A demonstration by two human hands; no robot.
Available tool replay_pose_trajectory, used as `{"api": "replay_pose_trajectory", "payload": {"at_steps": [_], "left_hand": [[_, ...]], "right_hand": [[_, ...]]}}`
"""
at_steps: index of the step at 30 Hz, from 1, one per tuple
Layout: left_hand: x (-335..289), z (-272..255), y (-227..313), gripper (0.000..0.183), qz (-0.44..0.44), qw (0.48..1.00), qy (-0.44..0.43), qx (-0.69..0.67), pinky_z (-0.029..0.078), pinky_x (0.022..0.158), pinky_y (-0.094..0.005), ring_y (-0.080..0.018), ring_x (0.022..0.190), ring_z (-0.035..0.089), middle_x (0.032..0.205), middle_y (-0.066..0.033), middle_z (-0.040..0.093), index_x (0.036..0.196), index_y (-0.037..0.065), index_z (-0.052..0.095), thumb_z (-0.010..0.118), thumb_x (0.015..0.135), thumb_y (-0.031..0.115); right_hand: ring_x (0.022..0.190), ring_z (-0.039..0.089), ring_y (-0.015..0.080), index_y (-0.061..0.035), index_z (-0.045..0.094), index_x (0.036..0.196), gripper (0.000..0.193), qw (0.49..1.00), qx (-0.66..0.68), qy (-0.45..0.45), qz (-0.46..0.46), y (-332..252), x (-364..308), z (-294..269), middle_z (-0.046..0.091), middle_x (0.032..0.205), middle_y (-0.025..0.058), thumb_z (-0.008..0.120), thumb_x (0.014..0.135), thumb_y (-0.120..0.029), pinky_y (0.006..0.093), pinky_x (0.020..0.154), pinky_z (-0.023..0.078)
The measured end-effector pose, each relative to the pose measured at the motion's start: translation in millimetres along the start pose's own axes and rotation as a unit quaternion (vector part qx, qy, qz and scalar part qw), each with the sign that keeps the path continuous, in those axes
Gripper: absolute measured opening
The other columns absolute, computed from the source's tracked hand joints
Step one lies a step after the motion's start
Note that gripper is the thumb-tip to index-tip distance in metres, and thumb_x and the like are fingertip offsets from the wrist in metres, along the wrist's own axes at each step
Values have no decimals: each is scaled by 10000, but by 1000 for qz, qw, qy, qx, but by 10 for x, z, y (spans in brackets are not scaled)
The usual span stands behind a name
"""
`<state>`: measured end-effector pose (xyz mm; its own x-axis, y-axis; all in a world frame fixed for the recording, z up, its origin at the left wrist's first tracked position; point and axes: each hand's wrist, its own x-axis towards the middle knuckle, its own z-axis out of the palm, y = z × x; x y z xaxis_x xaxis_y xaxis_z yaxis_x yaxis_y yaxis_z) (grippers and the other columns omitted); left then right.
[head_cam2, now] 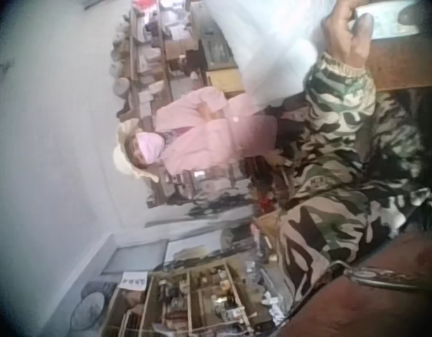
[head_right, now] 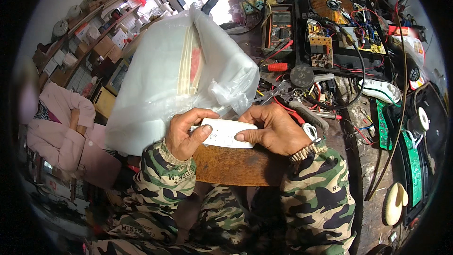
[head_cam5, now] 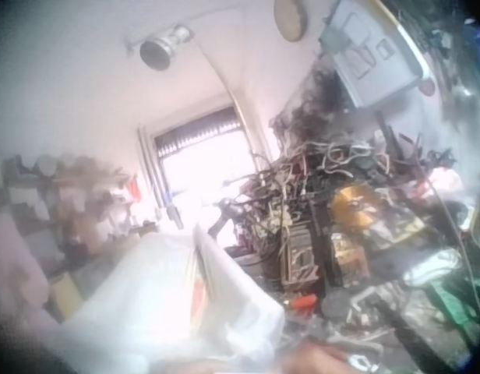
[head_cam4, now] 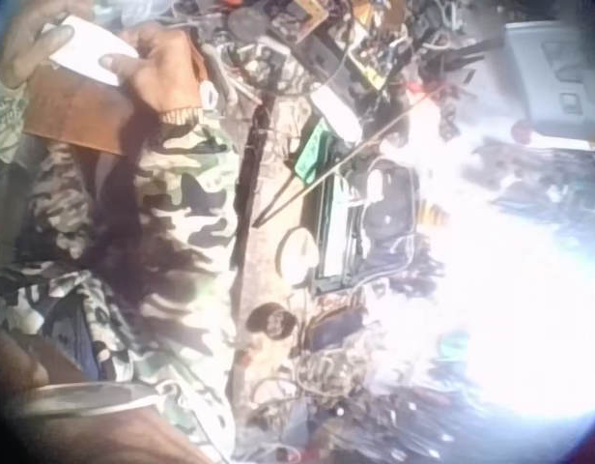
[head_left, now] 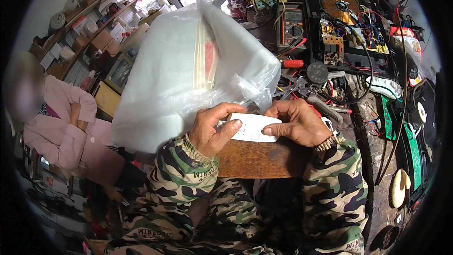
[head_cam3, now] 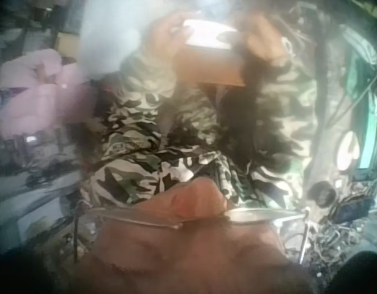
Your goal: The person assembles a small electronic device by connecting wires to a circuit board, inserting it into a white plastic housing, and securing the casing with a screwdriver.
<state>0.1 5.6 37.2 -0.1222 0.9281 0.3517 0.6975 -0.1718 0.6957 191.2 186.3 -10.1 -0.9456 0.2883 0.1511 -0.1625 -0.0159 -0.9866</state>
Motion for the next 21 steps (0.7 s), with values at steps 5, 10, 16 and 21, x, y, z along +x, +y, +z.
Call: {"api": "replay_pose_trajectory", "payload": {"at_steps": [5, 10, 16, 21], "left_hand": [[-12, 13, -2, 418, -2, 1000, 8, 4, 562, 785, -324, -183, 885, 730, 964, -168, 763, 1237, -69, 647, 623, 1037, 297], [-8, -3, -22, 387, -6, 1000, 2, 16, 562, 796, -323, -175, 896, 725, 973, -161, 762, 1234, -65, 650, 619, 1031, 263], [-27, -4, -44, 406, -31, 1000, 2, 5, 559, 798, -310, -155, 895, 715, 983, -149, 758, 1250, -61, 646, 622, 1035, 282], [-5, 31, -75, 361, 15, 1000, 5, 8, 561, 814, -319, -166, 914, 716, 1006, -143, 757, 1244, -52, 655, 626, 1031, 238]], "right_hand": [[807, 647, 96, 46, 728, 1052, 191, 1000, -14, 8, -20, 22, 6, 29, 743, 886, 49, 815, 908, -42, 267, 730, 526], [789, 658, 110, 51, 747, 1040, 191, 998, -43, 20, -30, 45, 8, 27, 753, 872, 80, 824, 895, -49, 294, 718, 533], [770, 663, 118, 61, 750, 1040, 201, 998, -48, 19, -40, 50, 34, 32, 753, 859, 91, 821, 894, -57, 307, 717, 538], [777, 661, 119, 61, 747, 1039, 203, 997, -58, 27, -39, 41, 7, 11, 753, 864, 93, 825, 888, -51, 309, 719, 540]]}}
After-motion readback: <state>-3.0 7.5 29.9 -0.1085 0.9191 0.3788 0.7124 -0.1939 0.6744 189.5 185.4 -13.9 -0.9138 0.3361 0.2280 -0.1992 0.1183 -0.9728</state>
